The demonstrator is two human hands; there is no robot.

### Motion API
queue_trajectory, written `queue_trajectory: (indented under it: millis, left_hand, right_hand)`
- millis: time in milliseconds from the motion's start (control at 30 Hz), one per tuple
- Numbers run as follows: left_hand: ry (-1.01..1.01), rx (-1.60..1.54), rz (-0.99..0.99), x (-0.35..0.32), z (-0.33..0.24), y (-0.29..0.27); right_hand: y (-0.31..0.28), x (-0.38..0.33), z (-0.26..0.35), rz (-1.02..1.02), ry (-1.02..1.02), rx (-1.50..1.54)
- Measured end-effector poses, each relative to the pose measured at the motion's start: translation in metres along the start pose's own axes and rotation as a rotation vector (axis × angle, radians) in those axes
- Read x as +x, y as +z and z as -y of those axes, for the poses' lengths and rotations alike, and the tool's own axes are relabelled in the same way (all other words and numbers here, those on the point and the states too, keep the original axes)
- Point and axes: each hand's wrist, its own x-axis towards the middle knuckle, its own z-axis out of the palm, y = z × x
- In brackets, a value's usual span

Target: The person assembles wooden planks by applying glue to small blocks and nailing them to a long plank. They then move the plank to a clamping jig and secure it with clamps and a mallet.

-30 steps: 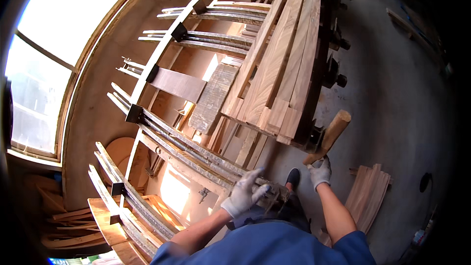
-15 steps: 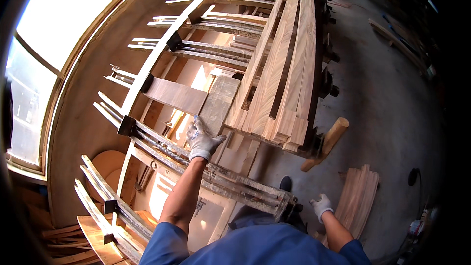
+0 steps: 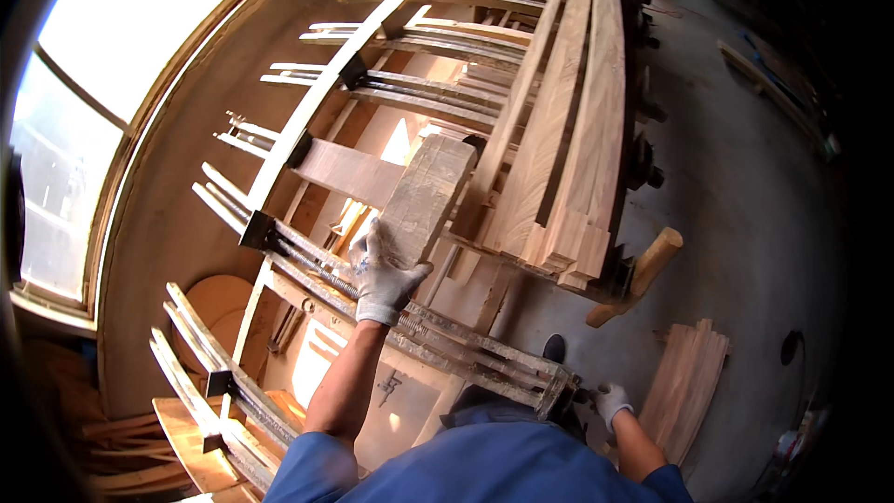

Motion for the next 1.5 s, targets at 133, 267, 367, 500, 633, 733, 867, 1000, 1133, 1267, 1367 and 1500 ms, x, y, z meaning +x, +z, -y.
queue_trajectory:
  millis: [133, 267, 367, 500, 633, 733, 867, 1000, 1133, 1267, 1367, 1500]
  left_hand:
    - [0.032, 0.035, -0.080, -0.037, 0.023, -0.037]
    - [-0.202, -0.011, -0.238, -0.066, 0.085, -0.055]
    - [-0.212, 0.212, -0.246, -0.079, 0.157, -0.069]
    - [-0.236, 0.301, -0.073, -0.083, 0.202, -0.082]
    - [-0.360, 0.336, 0.111, -0.070, 0.173, -0.089]
    - [-0.083, 0.362, -0.149, -0.043, 0.140, -0.071]
    - [0.017, 0.035, -0.077, 0.026, 0.078, -0.014]
    - [-0.307, -0.136, -0.138, 0.102, 0.042, 0.057]
    - [-0.701, -0.127, -0.029, 0.167, 0.000, 0.068]
    - [-0.934, -0.057, 0.057, 0.198, -0.022, 0.057]
    - [-1.012, -0.078, 0.067, 0.206, -0.029, 0.058]
    - [-1.016, -0.119, 0.033, 0.209, -0.026, 0.055]
  right_hand:
    - [-0.002, 0.022, -0.006, 0.076, 0.025, 0.034]
    - [-0.003, 0.037, 0.003, 0.051, -0.014, 0.028]
    - [-0.009, 0.036, 0.017, 0.027, -0.047, -0.019]
    - [-0.009, 0.037, 0.027, 0.013, -0.091, -0.101]
    - [-0.002, 0.027, 0.034, -0.022, -0.064, -0.069]
    - [0.000, 0.020, 0.033, -0.071, -0.187, -0.200]
    - [0.000, 0.024, 0.017, -0.015, -0.136, -0.204]
    - [0.002, 0.034, -0.009, 0.021, -0.068, -0.006]
    - [-0.001, 0.013, -0.030, -0.030, 0.036, 0.192]
    - [-0.004, 0.017, -0.061, -0.038, -0.024, 0.049]
    - [-0.008, 0.049, -0.109, -0.012, -0.032, 0.071]
    - [0.015, 0.018, -0.093, 0.021, 0.047, 0.220]
